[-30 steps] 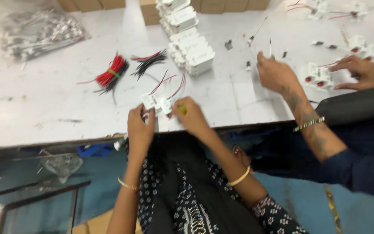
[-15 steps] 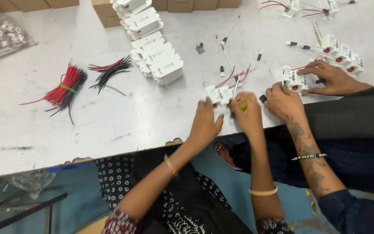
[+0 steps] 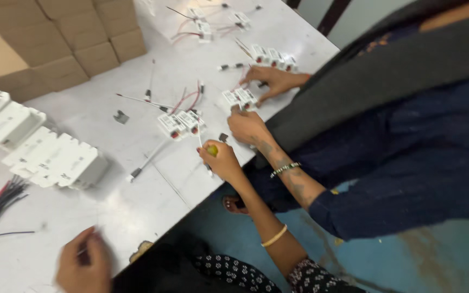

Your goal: The person assembles small white electronic modules by inserting red and black wires into terminal blocks and tightening them with a screwdriver. They handle multiple modules in sequence, organizing them on the table while a coworker works nearby.

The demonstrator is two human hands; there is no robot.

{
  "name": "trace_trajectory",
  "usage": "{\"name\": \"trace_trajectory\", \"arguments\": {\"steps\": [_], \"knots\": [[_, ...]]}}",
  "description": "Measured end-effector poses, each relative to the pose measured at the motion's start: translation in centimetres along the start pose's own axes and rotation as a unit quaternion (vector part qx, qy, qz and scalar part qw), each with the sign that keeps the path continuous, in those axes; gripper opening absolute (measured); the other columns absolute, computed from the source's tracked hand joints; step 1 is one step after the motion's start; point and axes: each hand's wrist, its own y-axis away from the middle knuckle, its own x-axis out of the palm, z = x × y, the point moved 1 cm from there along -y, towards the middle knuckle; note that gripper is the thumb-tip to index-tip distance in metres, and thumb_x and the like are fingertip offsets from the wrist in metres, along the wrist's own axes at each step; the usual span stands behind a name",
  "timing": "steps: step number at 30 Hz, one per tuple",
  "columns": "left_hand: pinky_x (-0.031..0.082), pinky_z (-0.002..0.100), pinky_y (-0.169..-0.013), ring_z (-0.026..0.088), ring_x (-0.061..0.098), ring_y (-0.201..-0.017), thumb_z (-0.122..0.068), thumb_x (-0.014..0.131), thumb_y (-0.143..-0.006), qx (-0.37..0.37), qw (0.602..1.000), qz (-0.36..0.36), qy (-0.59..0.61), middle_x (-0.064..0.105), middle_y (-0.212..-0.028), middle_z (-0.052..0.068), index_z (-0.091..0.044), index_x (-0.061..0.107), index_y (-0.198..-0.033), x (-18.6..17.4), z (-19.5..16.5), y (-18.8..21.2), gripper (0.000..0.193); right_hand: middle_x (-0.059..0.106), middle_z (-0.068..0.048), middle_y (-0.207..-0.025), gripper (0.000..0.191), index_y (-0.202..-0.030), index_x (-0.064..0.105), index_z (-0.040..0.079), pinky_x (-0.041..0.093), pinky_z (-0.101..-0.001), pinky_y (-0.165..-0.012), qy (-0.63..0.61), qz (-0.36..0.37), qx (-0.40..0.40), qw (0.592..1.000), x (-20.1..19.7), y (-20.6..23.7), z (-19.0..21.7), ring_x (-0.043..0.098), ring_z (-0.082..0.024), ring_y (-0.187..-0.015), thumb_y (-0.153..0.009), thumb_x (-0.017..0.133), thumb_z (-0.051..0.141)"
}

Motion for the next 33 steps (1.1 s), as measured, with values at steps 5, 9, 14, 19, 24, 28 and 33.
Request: {"name": "trace_trajectory", "arguments": {"steps": [5,9,14,19,24,28,33], "knots": [[0.054,0.026,-0.08,0.013,0.066,-0.081,-0.002,0.06,-0.114,-0.023,0.993,-0.012,0.118,0.069,-0.095,0.013,0.008,0.067,-0.117,-3.8,0.8,-0.8,0.013,0.063,0.0,-0.066,0.013,-0.086,0.07,0.005,0.038,-0.0237,-0.045,-0.089,0.009,-0.01,0.996,-0.4,-1.7,-0.4,0.05,-0.006,-0.051,-0.092,0.069,0.016],[0.056,0.026,-0.074,0.013,0.066,-0.088,-0.002,0.055,-0.112,-0.078,0.977,-0.057,0.189,0.067,-0.105,0.01,0.005,0.063,-0.127,-7.4,2.3,-1.4,0.018,0.065,0.002,-0.071,0.017,-0.089,0.071,0.005,0.044,-0.0207,-0.048,-0.074,-0.028,-0.029,0.996,-0.7,-1.8,-0.2,0.055,-0.003,-0.057,-0.099,0.068,0.018],[0.052,0.027,-0.067,0.014,0.062,-0.084,-0.005,0.049,-0.114,-0.046,0.962,-0.228,0.141,0.062,-0.102,0.008,0.003,0.058,-0.125,-14.9,6.7,-2.9,0.016,0.064,-0.002,-0.067,0.015,-0.087,0.07,0.002,0.035,-0.0208,-0.041,-0.12,-0.022,-0.012,0.992,-0.9,-1.0,1.0,0.047,-0.004,-0.045,-0.094,0.066,0.014],[0.056,0.025,-0.075,0.014,0.066,-0.09,0.001,0.048,-0.114,-0.054,0.977,-0.208,-0.015,0.064,-0.11,0.011,0.006,0.056,-0.126,-16.1,9.0,-1.6,0.015,0.064,-0.004,-0.065,0.016,-0.084,0.067,0.0,0.035,-0.021,-0.039,-0.16,-0.013,-0.007,0.987,-1.3,-0.7,2.8,0.047,-0.004,-0.043,-0.093,0.067,0.014],[0.058,0.027,-0.08,0.017,0.07,-0.092,0.004,0.049,-0.109,-0.044,0.969,-0.209,-0.12,0.066,-0.102,0.013,0.008,0.059,-0.124,-15.1,11.7,-1.7,0.018,0.063,-0.004,-0.063,0.017,-0.083,0.067,0.001,0.034,-0.0212,-0.038,-0.133,-0.007,0.01,0.991,-1.5,-0.3,4.3,0.046,-0.004,-0.042,-0.093,0.066,0.015],[0.058,0.029,-0.081,0.019,0.07,-0.091,0.004,0.049,-0.109,-0.042,0.97,-0.221,-0.093,0.067,-0.102,0.015,0.008,0.058,-0.124,-14.8,14.8,-3.3,0.018,0.061,-0.003,-0.058,0.019,-0.083,0.067,0.003,0.033,-0.0212,-0.036,-0.104,0.002,0.028,0.994,-1.5,-0.1,5.0,0.044,-0.004,-0.041,-0.094,0.065,0.018],[0.058,0.029,-0.081,0.02,0.069,-0.09,0.003,0.049,-0.109,-0.034,0.966,-0.238,-0.096,0.067,-0.102,0.016,0.008,0.058,-0.124,-14.0,15.6,-4.5,0.018,0.059,-0.002,-0.055,0.022,-0.084,0.069,0.004,0.033,-0.0208,-0.035,-0.082,-0.001,0.027,0.996,-1.3,0.0,5.3,0.044,-0.004,-0.041,-0.095,0.066,0.022]]}}
